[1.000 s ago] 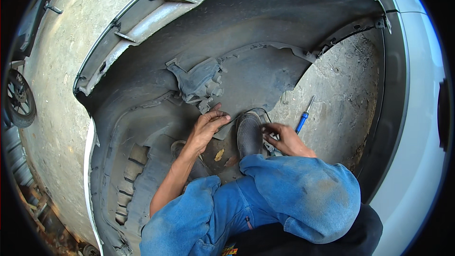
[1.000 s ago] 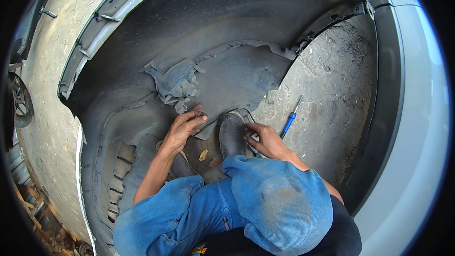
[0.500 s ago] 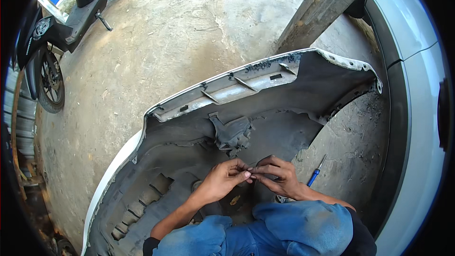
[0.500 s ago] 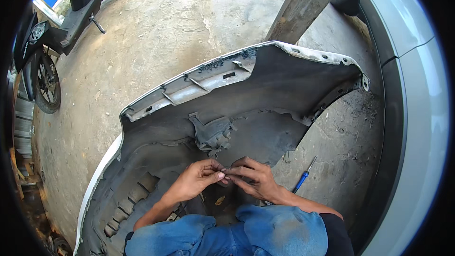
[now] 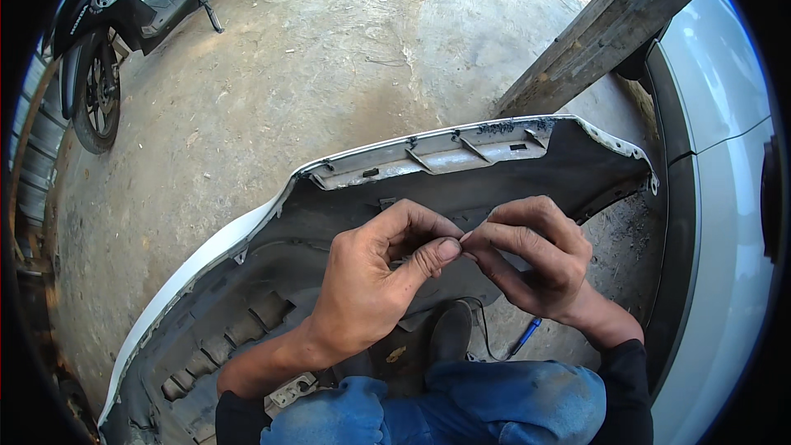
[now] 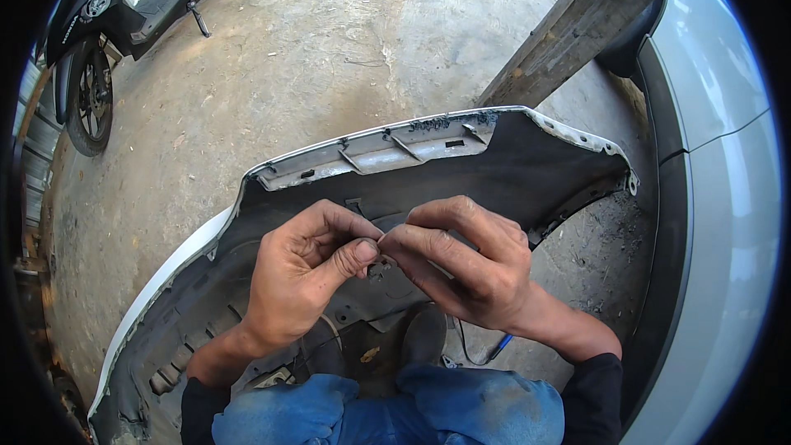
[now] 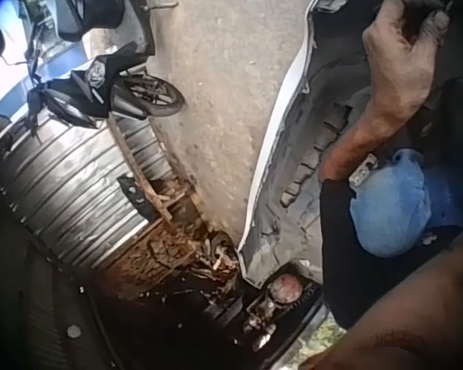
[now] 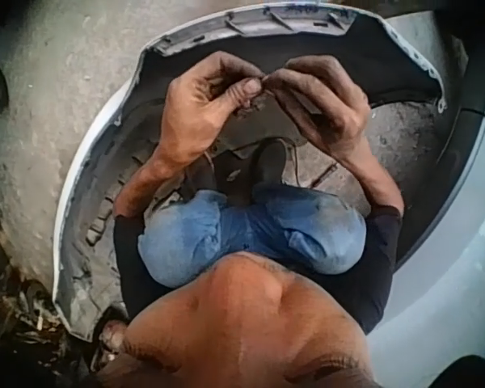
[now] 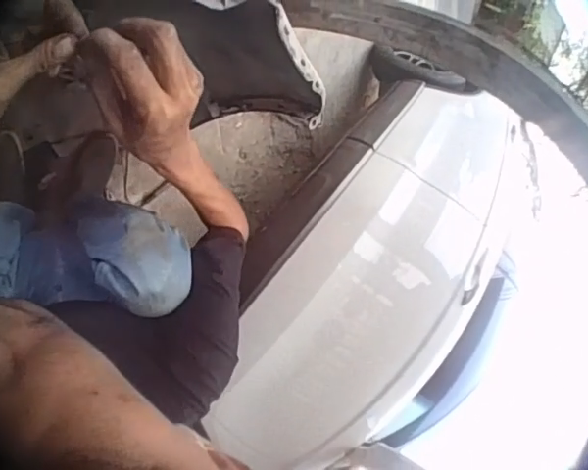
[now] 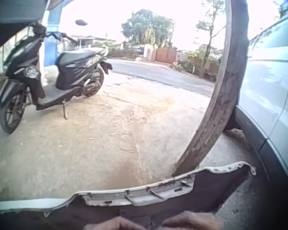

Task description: Soldering and repairing a plastic motorcycle bumper.

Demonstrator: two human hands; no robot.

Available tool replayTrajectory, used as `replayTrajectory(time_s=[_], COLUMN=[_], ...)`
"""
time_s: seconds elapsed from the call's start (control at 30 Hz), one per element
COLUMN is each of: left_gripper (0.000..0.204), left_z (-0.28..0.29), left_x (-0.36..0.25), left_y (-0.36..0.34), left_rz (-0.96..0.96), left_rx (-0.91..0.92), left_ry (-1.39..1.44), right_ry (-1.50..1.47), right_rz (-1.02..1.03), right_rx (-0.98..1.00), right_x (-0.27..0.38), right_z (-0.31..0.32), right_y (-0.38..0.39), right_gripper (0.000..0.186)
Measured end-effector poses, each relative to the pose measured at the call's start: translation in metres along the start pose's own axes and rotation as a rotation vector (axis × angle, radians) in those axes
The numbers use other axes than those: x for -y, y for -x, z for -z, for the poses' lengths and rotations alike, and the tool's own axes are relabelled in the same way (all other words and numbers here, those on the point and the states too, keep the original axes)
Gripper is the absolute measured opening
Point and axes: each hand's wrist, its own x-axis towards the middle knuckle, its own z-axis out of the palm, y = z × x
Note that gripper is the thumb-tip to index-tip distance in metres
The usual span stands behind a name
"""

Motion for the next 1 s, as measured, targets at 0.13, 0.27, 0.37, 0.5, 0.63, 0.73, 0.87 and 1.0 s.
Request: replayTrajectory(time_s=[0.13, 0.27, 0.37, 0.5, 0.63, 0.73, 0.87, 1.0], left_gripper=[0.028, 0.033, 0.034, 0.037, 0.031, 0.024, 0.027, 0.029], left_z=[0.002, 0.009, 0.016, 0.028, 0.039, 0.044, 0.040, 0.039], left_x=[-0.007, -0.001, 0.001, -0.006, -0.015, -0.013, -0.010, -0.012], left_y=[-0.004, -0.011, -0.017, -0.029, -0.048, -0.064, -0.066, -0.064], left_rz=[-0.207, -0.316, -0.373, -0.443, -0.636, -0.752, -0.606, -0.540], left_rx=[-0.052, -0.053, -0.067, -0.105, -0.343, -0.440, -0.326, -0.257], left_ry=[0.082, 0.101, 0.113, -0.043, -0.589, -0.835, -0.780, -0.868], right_ry=[0.066, 0.091, 0.097, 0.156, 0.268, 0.307, 0.320, 0.323], right_rz=[0.082, 0.111, 0.066, 0.018, 0.028, 0.037, 0.051, 0.058], right_rx=[0.046, 0.102, 0.170, 0.220, 0.193, 0.191, 0.209, 0.219], right_x=[0.005, 0.006, 0.011, 0.009, -0.017, -0.029, -0.036, -0.041], right_z=[0.011, 0.013, 0.014, 0.013, 0.005, 0.000, -0.001, -0.002], right_y=[-0.030, -0.046, -0.057, -0.073, -0.086, -0.088, -0.086, -0.083], right_gripper=[0.027, 0.029, 0.030, 0.029, 0.027, 0.024, 0.024, 0.024])
